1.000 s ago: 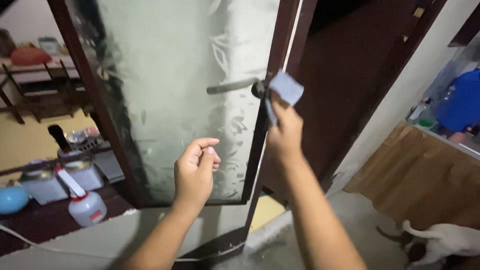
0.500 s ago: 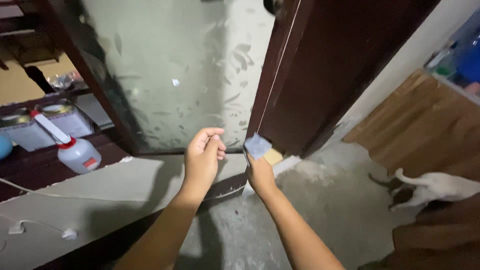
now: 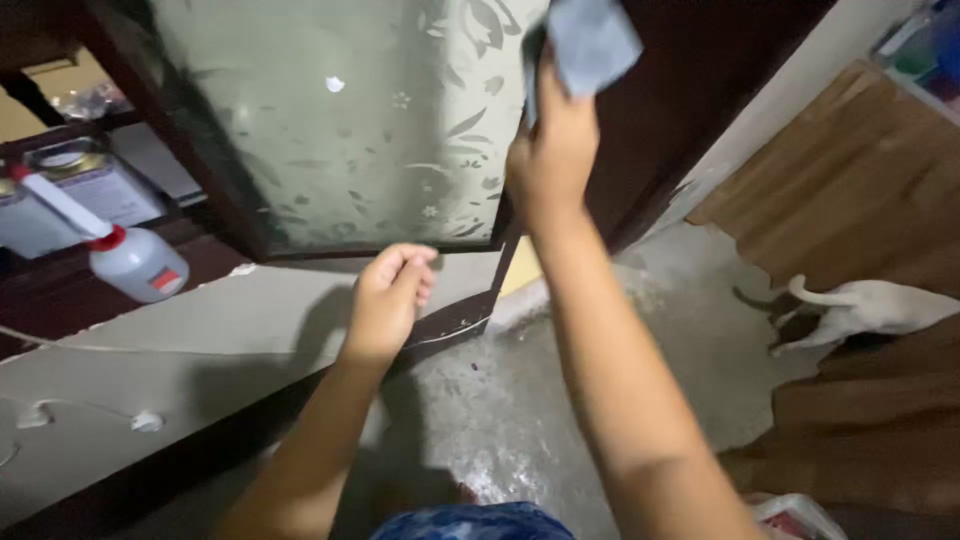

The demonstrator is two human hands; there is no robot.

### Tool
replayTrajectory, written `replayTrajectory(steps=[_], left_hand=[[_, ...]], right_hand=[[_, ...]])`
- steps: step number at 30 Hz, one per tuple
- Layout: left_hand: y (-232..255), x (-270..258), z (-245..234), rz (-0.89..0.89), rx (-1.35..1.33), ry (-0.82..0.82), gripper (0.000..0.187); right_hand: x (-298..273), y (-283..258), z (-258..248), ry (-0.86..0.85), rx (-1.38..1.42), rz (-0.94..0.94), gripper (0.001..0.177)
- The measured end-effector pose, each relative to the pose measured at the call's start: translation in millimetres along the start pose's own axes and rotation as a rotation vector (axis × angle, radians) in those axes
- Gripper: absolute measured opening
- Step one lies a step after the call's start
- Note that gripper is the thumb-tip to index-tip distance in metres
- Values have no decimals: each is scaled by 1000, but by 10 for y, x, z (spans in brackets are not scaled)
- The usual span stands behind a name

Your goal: The recorder sprays a glass door with cleaning liquid and wipes it with a cloth.

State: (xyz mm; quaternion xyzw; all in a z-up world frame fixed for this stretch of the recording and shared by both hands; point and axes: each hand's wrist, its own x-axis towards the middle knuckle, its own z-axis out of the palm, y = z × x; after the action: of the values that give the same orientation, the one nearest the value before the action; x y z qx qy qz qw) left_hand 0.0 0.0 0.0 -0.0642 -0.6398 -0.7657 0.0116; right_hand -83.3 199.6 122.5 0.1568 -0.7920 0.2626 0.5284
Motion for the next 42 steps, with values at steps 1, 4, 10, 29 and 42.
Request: replayTrajectory(steps=[1, 4, 10, 29, 42], left_hand=[[-80, -28, -57, -37, 12, -5, 21], [-237, -34, -166, -134, -13, 24, 21], [-644, -91, -260, -194, 36, 35, 24], [-331, -517, -1044, -324, -105, 183, 31], [-920, -577, -1989, -176, -266, 403, 32]], right_hand=[[-141, 39, 67, 10, -8, 11, 64], [-1059, 285, 293, -113, -63, 78, 64], [-2655, 526, 343, -759, -124, 432, 55], [-2087, -613, 956, -25, 161, 956, 82], [-2077, -2477, 1933, -116, 317, 873, 80]])
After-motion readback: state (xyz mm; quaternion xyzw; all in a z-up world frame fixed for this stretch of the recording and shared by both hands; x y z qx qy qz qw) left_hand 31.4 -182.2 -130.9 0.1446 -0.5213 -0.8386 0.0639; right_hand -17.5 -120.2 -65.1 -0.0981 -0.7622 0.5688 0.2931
